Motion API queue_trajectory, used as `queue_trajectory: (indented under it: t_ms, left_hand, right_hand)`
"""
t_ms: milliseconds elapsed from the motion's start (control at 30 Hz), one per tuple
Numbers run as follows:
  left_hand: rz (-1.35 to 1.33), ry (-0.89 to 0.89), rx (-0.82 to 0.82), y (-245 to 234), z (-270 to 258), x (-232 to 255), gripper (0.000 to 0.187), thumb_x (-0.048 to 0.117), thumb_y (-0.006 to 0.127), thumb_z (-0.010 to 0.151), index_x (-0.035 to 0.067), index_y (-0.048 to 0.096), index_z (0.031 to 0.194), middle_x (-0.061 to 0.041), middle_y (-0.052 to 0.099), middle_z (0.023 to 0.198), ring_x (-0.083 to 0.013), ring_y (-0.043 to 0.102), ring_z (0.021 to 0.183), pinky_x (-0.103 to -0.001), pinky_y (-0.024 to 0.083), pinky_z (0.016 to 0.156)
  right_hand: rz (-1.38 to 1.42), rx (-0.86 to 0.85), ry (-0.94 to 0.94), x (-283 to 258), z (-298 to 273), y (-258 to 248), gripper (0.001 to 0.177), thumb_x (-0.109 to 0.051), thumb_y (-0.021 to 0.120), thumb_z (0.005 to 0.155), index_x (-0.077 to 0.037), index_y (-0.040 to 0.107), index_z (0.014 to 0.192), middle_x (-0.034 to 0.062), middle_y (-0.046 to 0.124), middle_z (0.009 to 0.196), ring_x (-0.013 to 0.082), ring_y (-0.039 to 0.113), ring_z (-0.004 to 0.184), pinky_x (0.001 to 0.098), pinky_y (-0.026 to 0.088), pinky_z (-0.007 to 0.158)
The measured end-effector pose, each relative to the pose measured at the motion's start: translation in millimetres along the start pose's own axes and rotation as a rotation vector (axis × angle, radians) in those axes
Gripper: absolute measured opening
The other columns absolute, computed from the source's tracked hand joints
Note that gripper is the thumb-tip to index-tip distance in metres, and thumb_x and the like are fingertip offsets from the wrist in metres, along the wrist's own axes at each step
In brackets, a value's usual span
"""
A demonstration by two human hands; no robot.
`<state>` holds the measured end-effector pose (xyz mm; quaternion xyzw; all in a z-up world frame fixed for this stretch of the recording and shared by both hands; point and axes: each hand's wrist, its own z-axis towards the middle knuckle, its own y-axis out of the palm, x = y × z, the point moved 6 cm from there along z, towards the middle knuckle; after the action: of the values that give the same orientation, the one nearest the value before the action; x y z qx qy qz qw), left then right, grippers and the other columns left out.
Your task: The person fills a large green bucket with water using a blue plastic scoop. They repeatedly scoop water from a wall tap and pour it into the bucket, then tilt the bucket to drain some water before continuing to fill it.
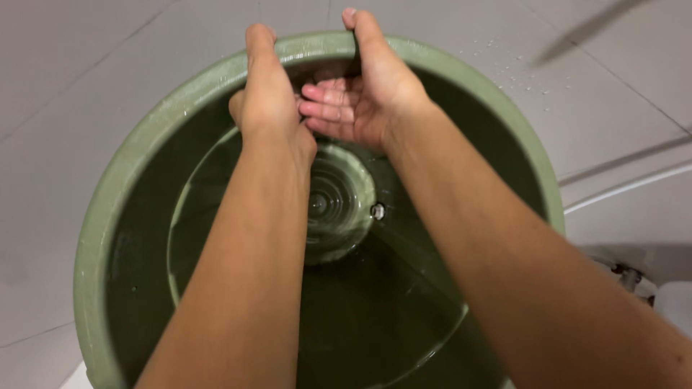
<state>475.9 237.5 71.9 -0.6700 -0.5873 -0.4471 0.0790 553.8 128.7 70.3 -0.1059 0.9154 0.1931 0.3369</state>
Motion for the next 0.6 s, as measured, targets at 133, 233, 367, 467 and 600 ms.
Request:
queue_trajectory:
  t_ms: [133, 233, 367, 467, 600]
  left_hand:
    - [0.009, -0.040, 0.071, 5, 19, -2, 0.068, 0.050, 0.065, 0.076, -0.012, 0.067, 0.106, -0.017, 0.077, 0.091, -0.0251, 0.073, 0.065, -0.040, 0.061, 0.052]
    - [0.071, -0.080, 0.078, -6, 33, -4, 0.079, 0.056, 0.065, 0.076, -0.011, 0.063, 0.116, -0.020, 0.074, 0.107, -0.0256, 0.073, 0.071, -0.042, 0.060, 0.053]
    - [0.044, -0.105, 0.060, -6, 45, -12, 0.091, 0.059, 0.067, 0.077, -0.008, 0.046, 0.135, -0.029, 0.056, 0.129, -0.0337, 0.072, 0.082, -0.046, 0.062, 0.060]
    - [0.021, -0.070, 0.005, -6, 60, -18, 0.088, 0.055, 0.066, 0.088, -0.005, 0.038, 0.146, -0.031, 0.051, 0.144, -0.0415, 0.073, 0.099, -0.052, 0.070, 0.070]
    - [0.021, -0.070, -0.009, -10, 81, -28, 0.075, 0.047, 0.063, 0.088, 0.008, 0.039, 0.148, -0.018, 0.039, 0.152, -0.0456, 0.064, 0.116, -0.056, 0.063, 0.088]
  right_hand:
    - [-0.036, 0.001, 0.060, -2, 21, 3, 0.098, -0.075, 0.061, 0.072, 0.012, 0.059, 0.115, 0.0172, 0.072, 0.091, 0.0318, 0.078, 0.083, 0.0507, 0.067, 0.088]
    - [-0.081, -0.009, 0.058, 0, 34, 4, 0.097, -0.076, 0.055, 0.073, 0.012, 0.059, 0.115, 0.0167, 0.073, 0.092, 0.0314, 0.078, 0.085, 0.0505, 0.066, 0.089]
    - [-0.075, -0.066, 0.079, 2, 40, -2, 0.103, -0.081, 0.049, 0.077, 0.014, 0.054, 0.117, 0.0168, 0.074, 0.093, 0.0313, 0.080, 0.089, 0.0499, 0.067, 0.090]
    - [-0.068, -0.114, 0.038, 4, 43, -8, 0.098, -0.077, 0.048, 0.082, 0.014, 0.057, 0.117, 0.0173, 0.074, 0.094, 0.0300, 0.079, 0.090, 0.0489, 0.068, 0.089]
    - [-0.017, -0.168, -0.063, 16, 36, -19, 0.085, -0.071, 0.048, 0.086, 0.008, 0.060, 0.117, 0.0150, 0.073, 0.097, 0.0278, 0.075, 0.089, 0.0475, 0.067, 0.086]
